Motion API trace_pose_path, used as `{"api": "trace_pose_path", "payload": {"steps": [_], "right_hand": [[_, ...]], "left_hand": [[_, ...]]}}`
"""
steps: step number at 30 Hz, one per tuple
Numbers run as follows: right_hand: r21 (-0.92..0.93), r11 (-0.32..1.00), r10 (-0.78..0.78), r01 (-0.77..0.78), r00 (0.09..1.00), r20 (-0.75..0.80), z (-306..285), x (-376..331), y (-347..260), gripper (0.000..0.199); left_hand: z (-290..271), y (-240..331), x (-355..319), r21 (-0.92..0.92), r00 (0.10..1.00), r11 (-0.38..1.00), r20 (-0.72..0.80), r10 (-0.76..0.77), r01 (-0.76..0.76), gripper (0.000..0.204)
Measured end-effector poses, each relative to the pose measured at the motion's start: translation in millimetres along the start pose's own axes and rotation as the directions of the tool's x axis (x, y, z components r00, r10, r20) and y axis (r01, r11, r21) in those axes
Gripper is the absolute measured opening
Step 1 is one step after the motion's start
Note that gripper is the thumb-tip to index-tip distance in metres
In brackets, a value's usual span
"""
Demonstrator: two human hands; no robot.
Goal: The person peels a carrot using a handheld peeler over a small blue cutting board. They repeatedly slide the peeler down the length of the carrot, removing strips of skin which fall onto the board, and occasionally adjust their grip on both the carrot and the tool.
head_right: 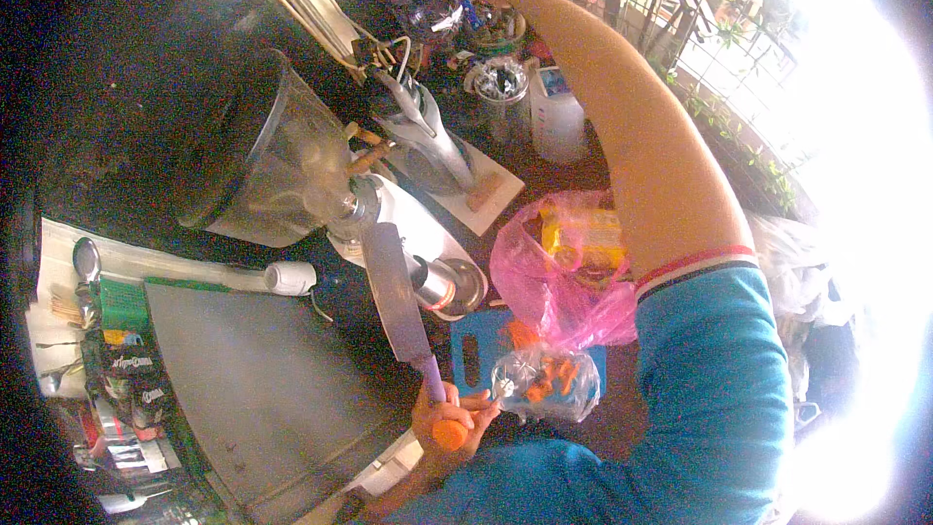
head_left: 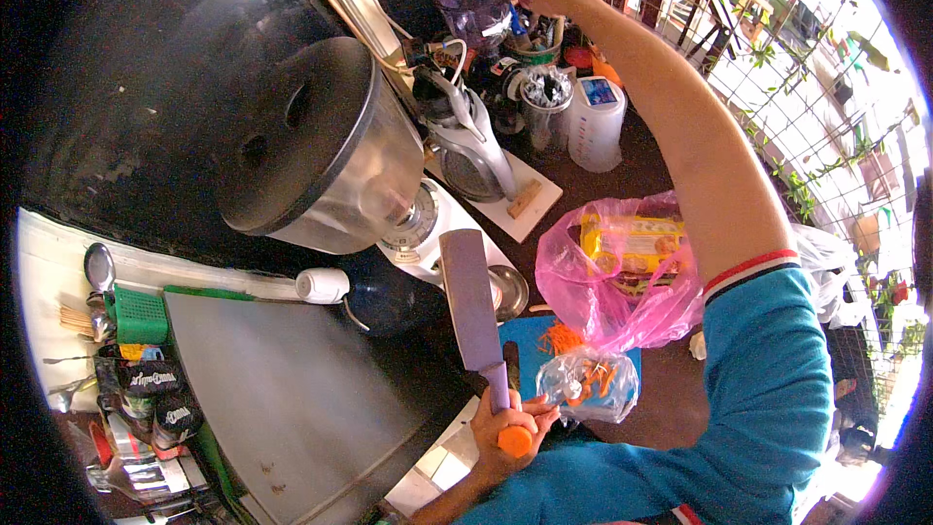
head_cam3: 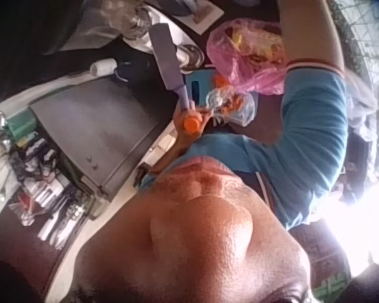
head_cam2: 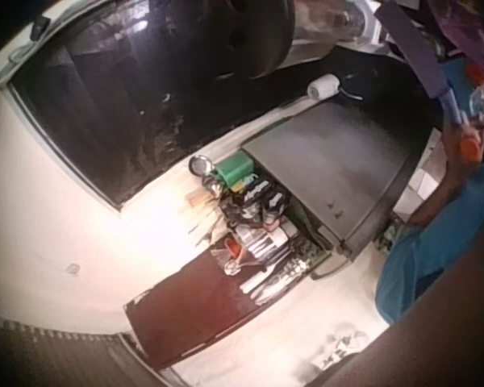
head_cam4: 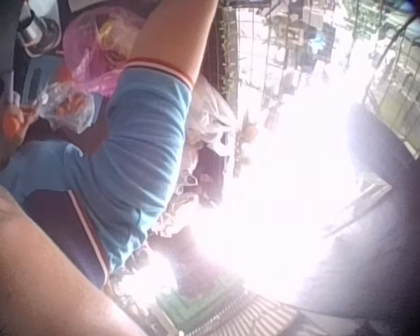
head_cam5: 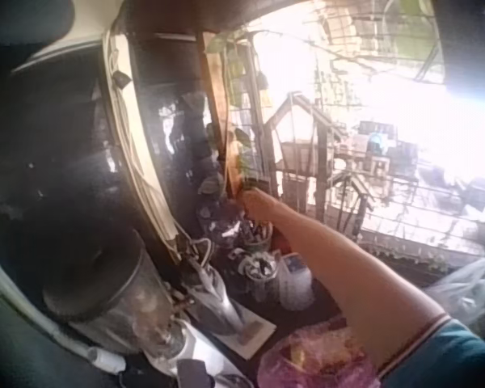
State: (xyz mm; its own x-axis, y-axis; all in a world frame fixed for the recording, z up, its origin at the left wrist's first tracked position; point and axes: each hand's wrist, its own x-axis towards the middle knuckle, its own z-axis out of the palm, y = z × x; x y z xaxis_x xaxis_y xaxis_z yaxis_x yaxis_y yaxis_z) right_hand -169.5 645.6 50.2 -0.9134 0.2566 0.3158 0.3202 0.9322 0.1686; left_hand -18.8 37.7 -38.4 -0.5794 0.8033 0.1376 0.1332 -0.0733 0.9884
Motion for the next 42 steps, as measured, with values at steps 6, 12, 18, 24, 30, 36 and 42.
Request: {"api": "trace_pose_path", "payload": {"steps": [6, 12, 18, 24, 30, 36, 42], "right_hand": [[0.057, 0.930, 0.367, -0.364, 0.927, -0.070, 13.0, -9.9, -11.6, 0.041], [-0.038, 0.917, 0.397, -0.397, 0.898, 0.191, 53.3, -7.2, 5.5, 0.044], [-0.098, 0.923, 0.380, -0.373, 0.923, 0.057, 58.5, -2.6, -4.2, 0.020], [-0.059, 0.976, 0.197, -0.210, 0.966, -0.165, 22.1, 1.3, 24.4, 0.020], [-0.156, 0.977, 0.078, -0.146, 0.923, -0.378, -81.8, -76.9, 89.3, 0.015], [0.303, 0.918, 0.379, -0.254, 0.785, -0.490, -150.9, -224.6, -4.0, 0.024], [0.964, -0.246, 0.882, -0.104, 0.389, 0.268, -161.3, -392.2, -198.0, 0.017]], "left_hand": [[-3.4, -2.8, -4.2, 0.055, 0.998, 0.997, -0.014, -0.060, 0.061, 0.031], [0.3, -8.1, 3.0, 0.050, 1.000, 0.999, -0.014, -0.004, 0.005, 0.030], [-1.4, -8.6, 0.6, 0.062, 0.996, 0.997, -0.085, -0.041, 0.046, 0.031], [-6.0, -11.1, -10.5, 0.113, 0.999, 0.994, -0.032, 0.010, -0.007, 0.032], [-7.0, -1.2, -12.1, -0.021, 1.000, 1.000, 0.014, 0.009, -0.008, 0.033], [-16.0, 3.3, -22.5, -0.012, 0.994, 0.994, -0.012, 0.110, -0.111, 0.034], [-25.4, 10.4, -30.6, 0.014, 0.991, 0.996, -0.098, 0.087, -0.086, 0.032]]}}
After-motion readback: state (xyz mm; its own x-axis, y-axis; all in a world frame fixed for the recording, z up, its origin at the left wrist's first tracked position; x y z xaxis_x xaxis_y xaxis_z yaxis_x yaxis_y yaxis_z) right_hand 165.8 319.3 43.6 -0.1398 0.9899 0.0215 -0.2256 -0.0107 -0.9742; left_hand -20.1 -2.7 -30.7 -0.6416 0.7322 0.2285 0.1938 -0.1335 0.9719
